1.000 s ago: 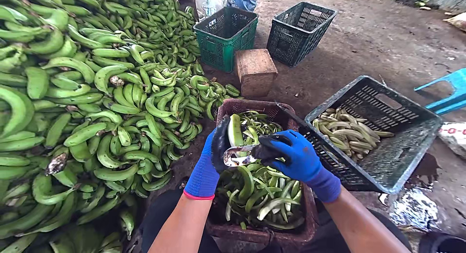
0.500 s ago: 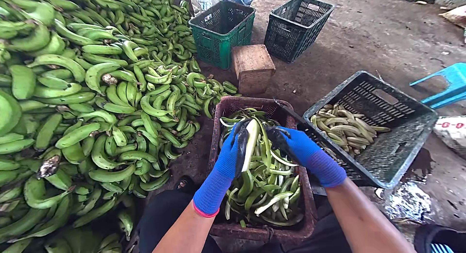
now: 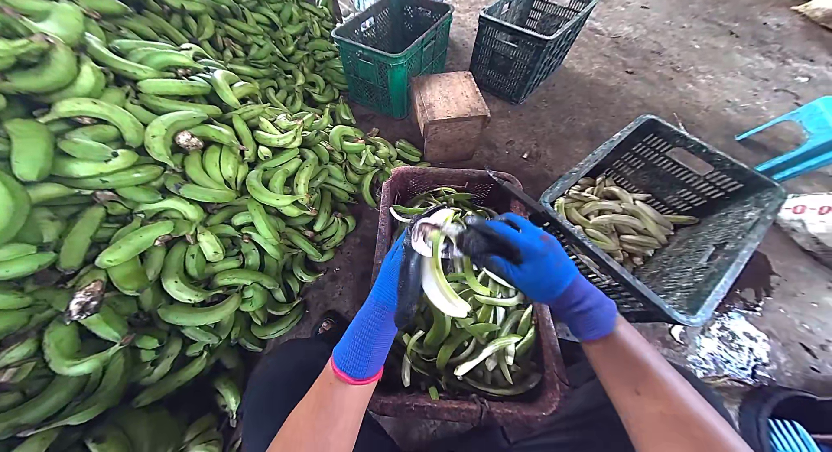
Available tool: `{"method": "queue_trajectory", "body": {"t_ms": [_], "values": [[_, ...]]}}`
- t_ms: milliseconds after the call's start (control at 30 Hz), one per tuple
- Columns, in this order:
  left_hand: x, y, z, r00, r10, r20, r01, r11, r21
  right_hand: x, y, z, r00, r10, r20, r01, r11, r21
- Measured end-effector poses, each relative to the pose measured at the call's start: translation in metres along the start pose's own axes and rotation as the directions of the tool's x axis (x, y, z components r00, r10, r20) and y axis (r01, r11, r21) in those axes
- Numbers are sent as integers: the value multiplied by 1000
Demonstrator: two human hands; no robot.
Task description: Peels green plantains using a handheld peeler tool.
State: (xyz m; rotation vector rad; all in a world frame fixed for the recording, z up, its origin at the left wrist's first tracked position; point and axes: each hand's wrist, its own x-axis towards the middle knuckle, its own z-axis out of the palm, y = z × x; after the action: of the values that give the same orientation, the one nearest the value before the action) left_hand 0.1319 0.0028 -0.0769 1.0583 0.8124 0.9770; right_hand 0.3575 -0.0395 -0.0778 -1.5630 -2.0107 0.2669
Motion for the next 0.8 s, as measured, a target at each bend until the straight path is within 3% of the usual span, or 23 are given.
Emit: {"method": "queue_trajectory", "body": {"t_ms": [167,233,333,400,467,500,567,633,700,733,800], "values": [[7,11,-7,993,107,47,-116,954,275,11,32,-24,923,382,53,-383,924,11],[12,5,-7,998,57,24,-61,945,321,9,21,-21,919,395,-7,-389,908,155],[14,-12,8,994,-66,88,52,987,152,10,-14,6,952,306,-5,-294,918,267],[13,-19,15,986,-118,118,103,987,124,10,-27,23,961,266,71,-274,948,163],[15,-24,11,966,-117,232,39,948,315,7,-22,15,946,307,103,-314,948,55],[15,-26,7,937,-116,331,-69,865,497,5,-15,2,937,344,56,-345,939,2],[9,-31,3,816,-232,529,-352,527,774,-4,6,-34,884,447,-140,-460,884,-87],[-3,-55,3,667,-468,580,-541,231,809,-14,29,-72,761,561,-327,-619,778,-107],[-9,-85,4,582,-643,498,-590,87,803,-19,46,-96,640,625,-446,-712,701,-40],[-10,-100,1,585,-654,480,-594,57,803,-22,49,-98,624,636,-454,-714,700,-2],[-7,-124,-11,620,-606,498,-612,24,790,-27,42,-86,682,606,-409,-658,753,18]]}}
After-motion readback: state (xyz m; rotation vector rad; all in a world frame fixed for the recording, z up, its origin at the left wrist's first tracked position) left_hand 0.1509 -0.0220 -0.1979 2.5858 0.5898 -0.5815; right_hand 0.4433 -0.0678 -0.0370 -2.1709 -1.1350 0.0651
